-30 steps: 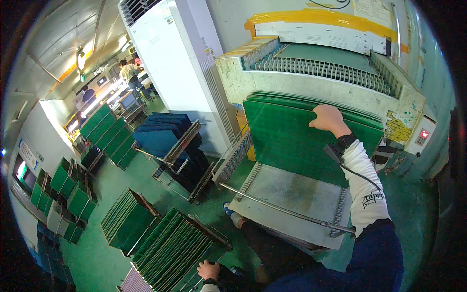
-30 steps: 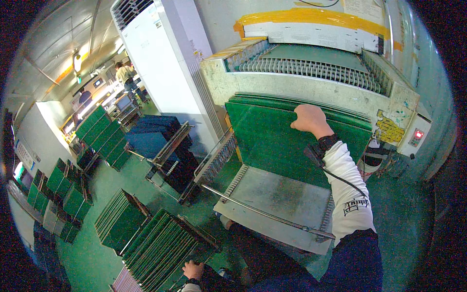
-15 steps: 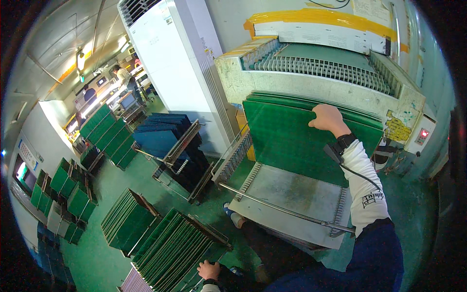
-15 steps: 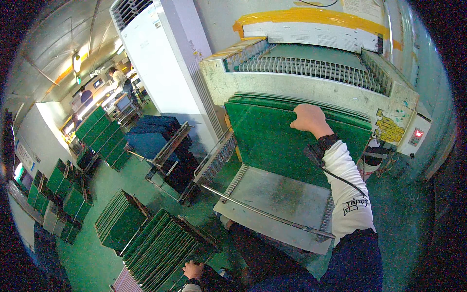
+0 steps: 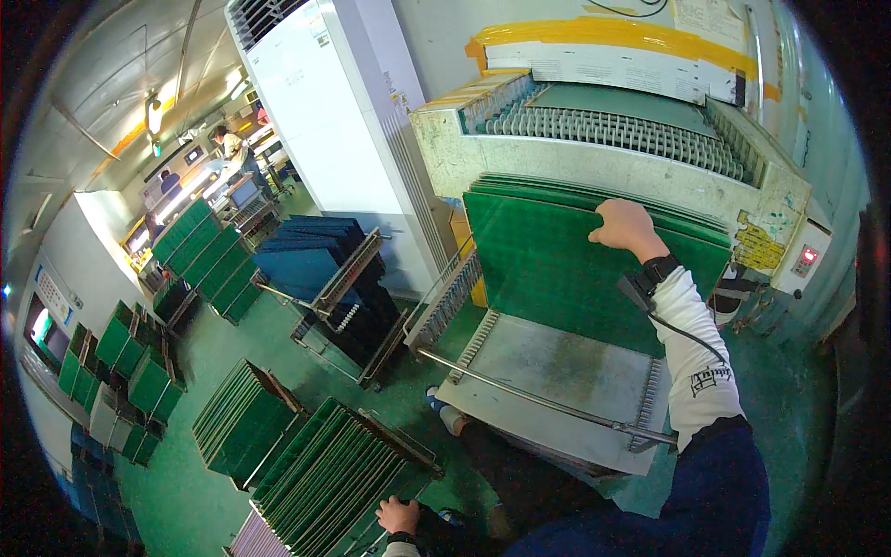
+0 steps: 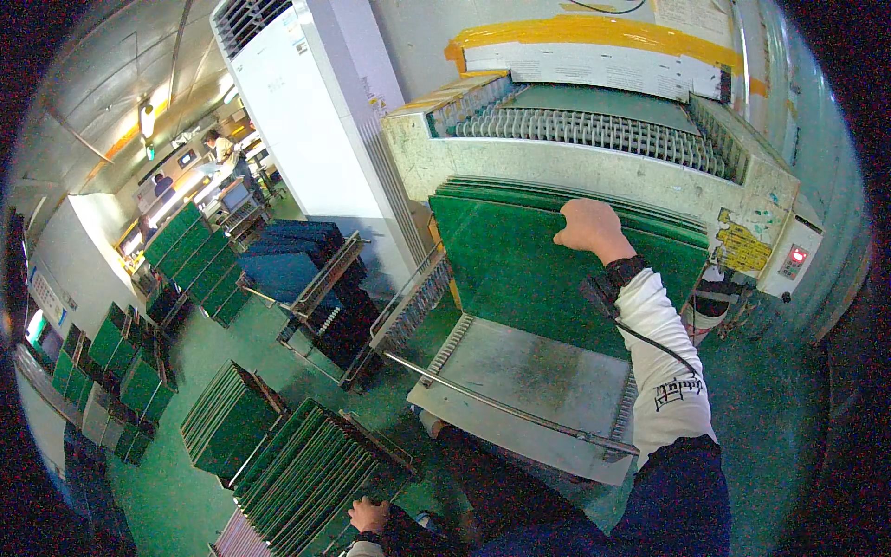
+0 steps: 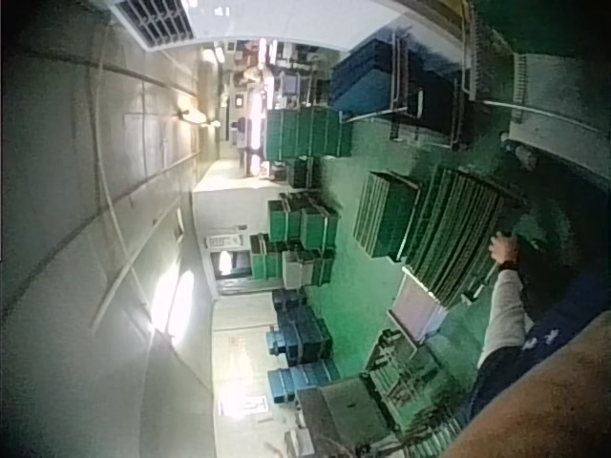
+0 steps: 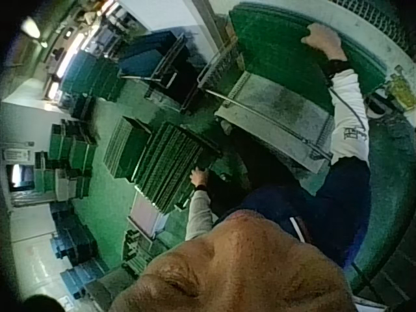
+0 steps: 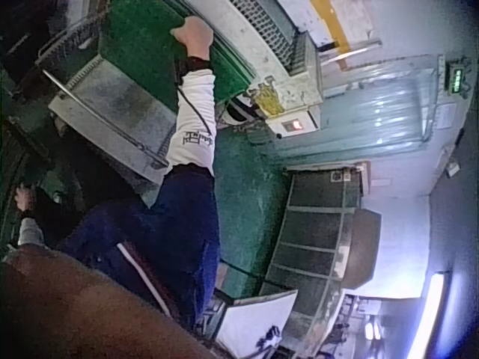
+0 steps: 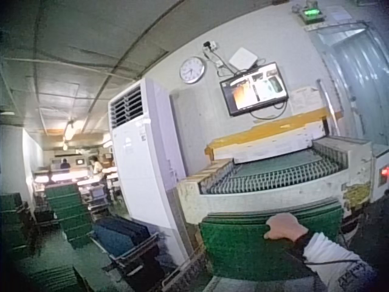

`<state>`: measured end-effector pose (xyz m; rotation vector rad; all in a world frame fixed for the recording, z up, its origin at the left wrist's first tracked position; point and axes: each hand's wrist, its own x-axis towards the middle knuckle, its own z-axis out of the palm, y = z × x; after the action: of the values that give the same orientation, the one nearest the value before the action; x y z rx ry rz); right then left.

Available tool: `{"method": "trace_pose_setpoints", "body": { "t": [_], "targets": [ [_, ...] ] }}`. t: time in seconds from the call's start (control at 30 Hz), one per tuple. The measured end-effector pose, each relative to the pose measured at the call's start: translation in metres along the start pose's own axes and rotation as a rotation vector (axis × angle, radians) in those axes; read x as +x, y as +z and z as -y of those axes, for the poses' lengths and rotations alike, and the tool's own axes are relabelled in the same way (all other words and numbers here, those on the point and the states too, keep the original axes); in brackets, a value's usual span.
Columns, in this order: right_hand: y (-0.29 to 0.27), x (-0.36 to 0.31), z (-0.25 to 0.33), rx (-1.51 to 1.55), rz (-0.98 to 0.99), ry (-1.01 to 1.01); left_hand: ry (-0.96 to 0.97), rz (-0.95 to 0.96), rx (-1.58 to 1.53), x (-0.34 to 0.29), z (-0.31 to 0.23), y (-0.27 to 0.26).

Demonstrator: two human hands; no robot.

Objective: Manually loading green circuit boards into an industrial cleaning or processing machine and organizing them in racks.

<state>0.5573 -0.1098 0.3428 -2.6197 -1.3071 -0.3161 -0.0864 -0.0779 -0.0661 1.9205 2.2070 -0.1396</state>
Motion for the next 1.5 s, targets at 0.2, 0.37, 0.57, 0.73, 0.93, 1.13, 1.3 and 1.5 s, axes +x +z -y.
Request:
{"method": "trace_pose_setpoints", "body": {
  "t": [0.2, 0.37, 0.57, 0.73, 0.93, 1.13, 1.3, 1.5],
  "targets": [
    [0.003, 0.002, -0.001, 0.0, -0.023, -0.016, 0.001, -0.006, 0.004, -0.002, -0.001, -0.004],
    [0.001, 0.001, -0.005, 0.013, 0.034, 0.005, -0.003, -0.024, -0.015, -0.007, -0.01, -0.013],
    [0.005, 0.002, -0.003, 0.029, -0.062, -0.051, -0.032, 0.041, 0.008, -0.001, 0.0, -0.002],
    [0.009, 0.004, -0.012, 0.03, -0.054, -0.042, -0.026, 0.008, 0.003, 0.0, -0.002, 0.0],
    [0.001, -0.002, 0.0, 0.033, 0.054, -0.06, -0.001, -0.089, -0.037, -0.004, 0.004, 0.002],
    [-0.021, -0.002, -0.001, -0.009, -0.005, -0.14, -0.003, -0.093, -0.118, -0.008, 0.001, -0.004],
    [-0.101, 0.016, 0.013, -0.017, 0.003, -0.18, -0.031, -0.11, -0.125, -0.011, 0.012, -0.008],
    [-0.233, 0.024, 0.017, -0.189, -0.271, -0.186, -0.014, -0.111, -0.151, -0.01, 0.004, -0.011]
  ]
}}
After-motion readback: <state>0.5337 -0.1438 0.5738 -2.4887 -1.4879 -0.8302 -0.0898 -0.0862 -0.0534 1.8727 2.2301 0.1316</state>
